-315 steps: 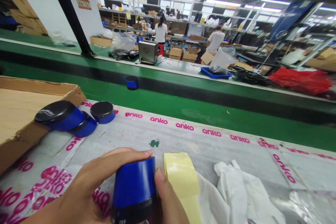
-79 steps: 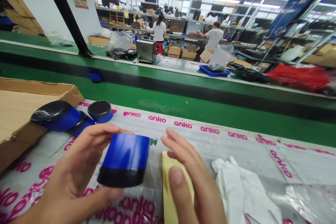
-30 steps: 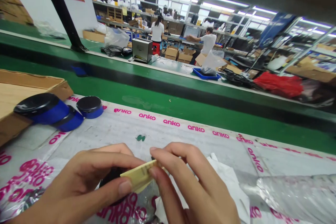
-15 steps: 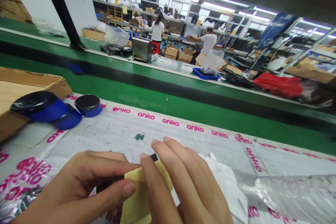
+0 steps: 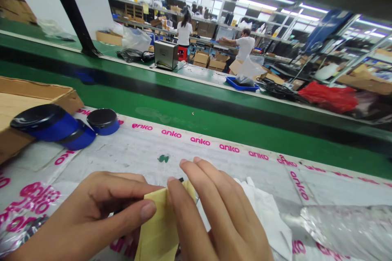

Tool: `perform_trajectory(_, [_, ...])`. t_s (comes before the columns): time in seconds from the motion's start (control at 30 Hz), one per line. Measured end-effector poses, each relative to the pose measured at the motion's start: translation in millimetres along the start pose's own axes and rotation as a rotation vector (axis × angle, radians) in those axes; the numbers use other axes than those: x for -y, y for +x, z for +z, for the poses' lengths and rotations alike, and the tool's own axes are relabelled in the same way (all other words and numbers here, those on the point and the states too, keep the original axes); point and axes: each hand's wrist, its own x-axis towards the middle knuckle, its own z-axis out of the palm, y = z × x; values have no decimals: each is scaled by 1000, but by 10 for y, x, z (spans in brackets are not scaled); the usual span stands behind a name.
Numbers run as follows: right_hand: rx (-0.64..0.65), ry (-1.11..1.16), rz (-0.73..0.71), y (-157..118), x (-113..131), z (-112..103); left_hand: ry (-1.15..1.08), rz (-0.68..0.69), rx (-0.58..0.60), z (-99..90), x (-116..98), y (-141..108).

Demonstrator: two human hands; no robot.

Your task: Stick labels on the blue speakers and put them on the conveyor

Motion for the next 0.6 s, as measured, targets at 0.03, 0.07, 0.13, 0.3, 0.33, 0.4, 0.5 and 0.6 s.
perform_trajectory(0.03, [0,5,6,-1,5,3,14,5,-6,-4,4,5])
perform_trajectory(0.07, [3,10,17,1,14,4,23,3,-9,-7,9,11])
perform_trajectory(0.13, [5,11,36,14,40,3,5,-8,-8,-12,22,26])
perform_trajectory(0.3, [-2,-25,51,58,75,1,-205,-119,8,-16,51,42])
perform_trajectory(0.33, [-9,-31,27,62,72,7,-220,-137,10,-18,50,41])
perform_trajectory(0.4, [-32,-47,-15,68,67,22,-237,-161,11,-24,40,40])
perform_trajectory(0.5, [-58,-81,-19,72,80,36,-291,-176,6,-40,22,42])
perform_trajectory(0.6, [-14,-106,1,66,119,29,-316,-179,12,-51,17,46])
